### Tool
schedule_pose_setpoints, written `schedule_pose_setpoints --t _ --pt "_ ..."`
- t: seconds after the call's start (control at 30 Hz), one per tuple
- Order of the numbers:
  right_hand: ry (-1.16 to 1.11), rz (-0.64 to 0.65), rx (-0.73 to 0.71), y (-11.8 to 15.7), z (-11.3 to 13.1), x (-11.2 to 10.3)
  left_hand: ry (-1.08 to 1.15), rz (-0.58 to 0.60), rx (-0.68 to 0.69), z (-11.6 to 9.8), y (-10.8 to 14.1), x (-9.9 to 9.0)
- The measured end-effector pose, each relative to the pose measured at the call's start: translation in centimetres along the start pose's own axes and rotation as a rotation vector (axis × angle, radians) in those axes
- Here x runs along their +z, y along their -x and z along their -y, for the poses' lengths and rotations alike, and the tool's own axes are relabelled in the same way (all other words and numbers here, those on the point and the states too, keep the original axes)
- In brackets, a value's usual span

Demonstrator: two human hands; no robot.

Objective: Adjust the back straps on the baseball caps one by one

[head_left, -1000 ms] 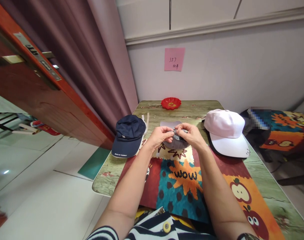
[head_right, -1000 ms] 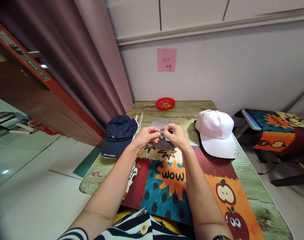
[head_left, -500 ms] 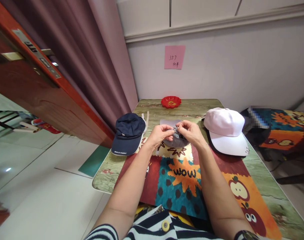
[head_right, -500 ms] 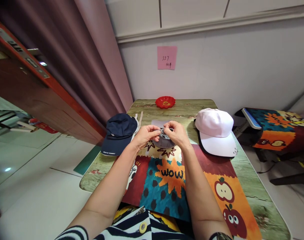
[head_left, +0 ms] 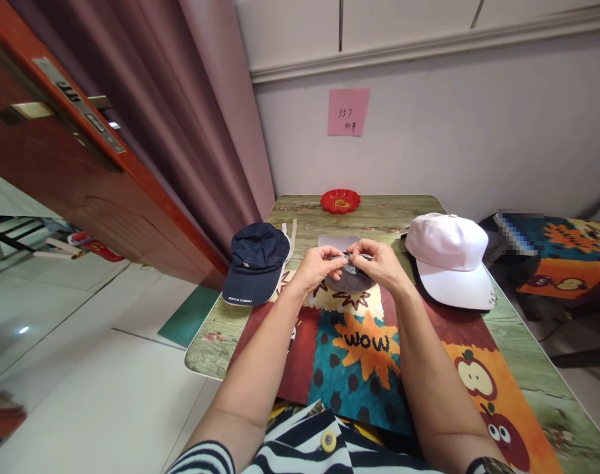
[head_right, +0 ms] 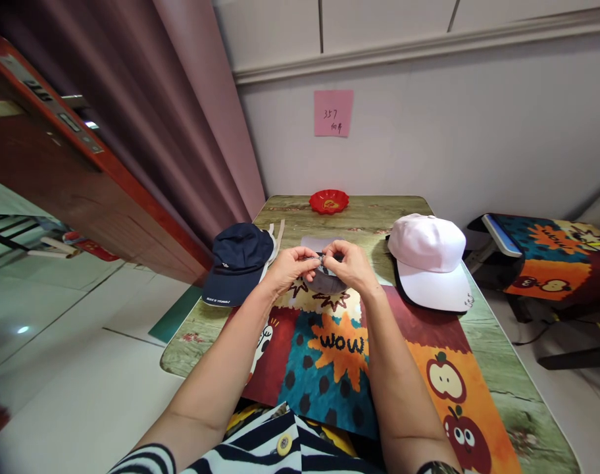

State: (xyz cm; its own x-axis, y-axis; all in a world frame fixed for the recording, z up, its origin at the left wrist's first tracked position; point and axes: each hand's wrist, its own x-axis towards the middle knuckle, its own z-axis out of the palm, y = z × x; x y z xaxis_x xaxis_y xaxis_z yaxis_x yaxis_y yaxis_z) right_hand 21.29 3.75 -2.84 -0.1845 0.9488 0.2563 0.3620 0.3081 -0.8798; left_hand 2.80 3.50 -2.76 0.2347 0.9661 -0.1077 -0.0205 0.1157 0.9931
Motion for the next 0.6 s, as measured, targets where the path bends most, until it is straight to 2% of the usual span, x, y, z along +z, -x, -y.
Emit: schedule_pose_setpoints --t 0.2,0.33,0.6 --pt "-0.063 0.046 0.014 0.1 -0.4 -0.4 0.007 0.033 0.100 0.6 -0.3 0.1" --pt "-0.077 0.030 0.018 0.0 -0.6 -0.3 0.045 0.016 0.181 1.3 -0.3 0.4" --pt "-0.087 0.041 0.009 -0.2 -0.8 -0.1 0.038 -0.065 0.219 1.9 0.0 1.0"
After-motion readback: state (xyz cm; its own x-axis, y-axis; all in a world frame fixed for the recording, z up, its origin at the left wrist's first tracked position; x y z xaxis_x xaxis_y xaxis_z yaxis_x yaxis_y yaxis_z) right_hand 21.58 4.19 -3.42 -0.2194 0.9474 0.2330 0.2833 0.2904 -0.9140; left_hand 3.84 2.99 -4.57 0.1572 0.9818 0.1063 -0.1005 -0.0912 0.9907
